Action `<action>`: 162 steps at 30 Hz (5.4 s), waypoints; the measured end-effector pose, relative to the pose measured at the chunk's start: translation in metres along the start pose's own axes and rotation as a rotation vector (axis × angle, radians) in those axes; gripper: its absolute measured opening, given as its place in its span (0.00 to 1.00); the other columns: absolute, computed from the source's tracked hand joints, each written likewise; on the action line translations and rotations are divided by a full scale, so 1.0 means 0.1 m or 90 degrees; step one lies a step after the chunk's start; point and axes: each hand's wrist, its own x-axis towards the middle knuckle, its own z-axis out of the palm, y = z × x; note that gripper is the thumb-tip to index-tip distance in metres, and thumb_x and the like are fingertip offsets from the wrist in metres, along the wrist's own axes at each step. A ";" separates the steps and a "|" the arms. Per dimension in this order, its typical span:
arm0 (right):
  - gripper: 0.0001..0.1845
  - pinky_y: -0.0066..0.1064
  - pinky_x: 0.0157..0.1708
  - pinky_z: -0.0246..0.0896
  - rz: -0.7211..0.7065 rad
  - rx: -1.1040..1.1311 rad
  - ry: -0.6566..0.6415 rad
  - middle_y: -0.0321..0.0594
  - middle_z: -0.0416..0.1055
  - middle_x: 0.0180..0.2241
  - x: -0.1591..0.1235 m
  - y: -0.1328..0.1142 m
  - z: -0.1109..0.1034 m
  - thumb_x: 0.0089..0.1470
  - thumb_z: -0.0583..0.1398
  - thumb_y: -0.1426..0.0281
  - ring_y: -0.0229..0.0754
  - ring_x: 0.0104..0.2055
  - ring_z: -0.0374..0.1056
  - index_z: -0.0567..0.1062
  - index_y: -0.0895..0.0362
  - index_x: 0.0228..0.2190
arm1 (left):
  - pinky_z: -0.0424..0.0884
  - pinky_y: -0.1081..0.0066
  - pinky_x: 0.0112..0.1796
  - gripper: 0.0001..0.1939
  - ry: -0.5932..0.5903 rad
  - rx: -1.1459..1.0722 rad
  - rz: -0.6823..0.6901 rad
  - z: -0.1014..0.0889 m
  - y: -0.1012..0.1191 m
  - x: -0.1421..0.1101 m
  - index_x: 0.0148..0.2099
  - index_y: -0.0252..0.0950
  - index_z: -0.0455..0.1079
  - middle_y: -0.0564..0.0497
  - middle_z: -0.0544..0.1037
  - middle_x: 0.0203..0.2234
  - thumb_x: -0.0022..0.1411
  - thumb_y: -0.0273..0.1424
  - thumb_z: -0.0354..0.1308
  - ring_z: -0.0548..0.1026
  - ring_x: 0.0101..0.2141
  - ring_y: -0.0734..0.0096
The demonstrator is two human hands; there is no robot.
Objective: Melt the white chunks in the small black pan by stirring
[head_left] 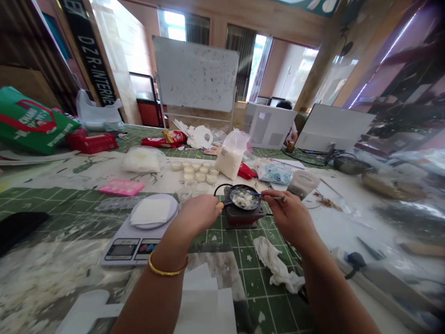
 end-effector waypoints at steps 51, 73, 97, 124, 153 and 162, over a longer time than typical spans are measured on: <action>0.16 0.35 0.40 0.56 -0.006 0.020 -0.059 0.40 0.75 0.33 -0.01 -0.04 -0.09 0.56 0.49 0.64 0.43 0.38 0.68 0.75 0.53 0.38 | 0.56 0.71 0.24 0.21 -0.002 0.011 0.001 0.02 -0.01 0.01 0.30 0.36 0.67 0.45 0.76 0.29 0.60 0.41 0.38 0.71 0.26 0.67; 0.16 0.36 0.41 0.56 -0.004 -0.013 -0.090 0.41 0.75 0.33 -0.01 0.00 -0.11 0.55 0.49 0.65 0.44 0.38 0.68 0.75 0.54 0.35 | 0.56 0.72 0.24 0.20 -0.003 0.015 -0.008 0.00 0.01 -0.01 0.32 0.36 0.68 0.45 0.75 0.30 0.60 0.41 0.39 0.71 0.26 0.68; 0.15 0.33 0.39 0.57 -0.015 0.064 -0.085 0.39 0.74 0.33 -0.02 -0.02 -0.07 0.55 0.51 0.64 0.42 0.37 0.68 0.75 0.52 0.37 | 0.57 0.71 0.25 0.22 0.000 0.011 -0.002 0.03 -0.02 0.02 0.31 0.36 0.68 0.45 0.75 0.29 0.60 0.43 0.37 0.71 0.27 0.66; 0.13 0.31 0.35 0.57 0.031 0.045 -0.029 0.37 0.76 0.30 0.05 0.04 -0.04 0.55 0.50 0.65 0.42 0.34 0.70 0.74 0.55 0.33 | 0.56 0.71 0.23 0.20 -0.002 0.010 -0.007 0.00 0.01 0.00 0.29 0.36 0.67 0.46 0.75 0.29 0.60 0.41 0.39 0.70 0.26 0.67; 0.15 0.33 0.36 0.56 0.027 -0.005 -0.050 0.38 0.75 0.27 0.05 0.08 -0.14 0.54 0.50 0.64 0.43 0.33 0.69 0.74 0.55 0.31 | 0.58 0.72 0.25 0.21 -0.002 0.007 -0.012 -0.01 0.03 -0.02 0.31 0.35 0.69 0.44 0.76 0.30 0.60 0.41 0.39 0.71 0.27 0.67; 0.16 0.36 0.41 0.56 -0.003 0.025 -0.074 0.40 0.75 0.31 0.03 0.02 -0.02 0.55 0.50 0.63 0.44 0.38 0.68 0.75 0.53 0.36 | 0.57 0.72 0.24 0.22 0.005 -0.003 -0.006 0.01 0.01 0.00 0.30 0.35 0.68 0.45 0.75 0.28 0.60 0.42 0.39 0.71 0.26 0.68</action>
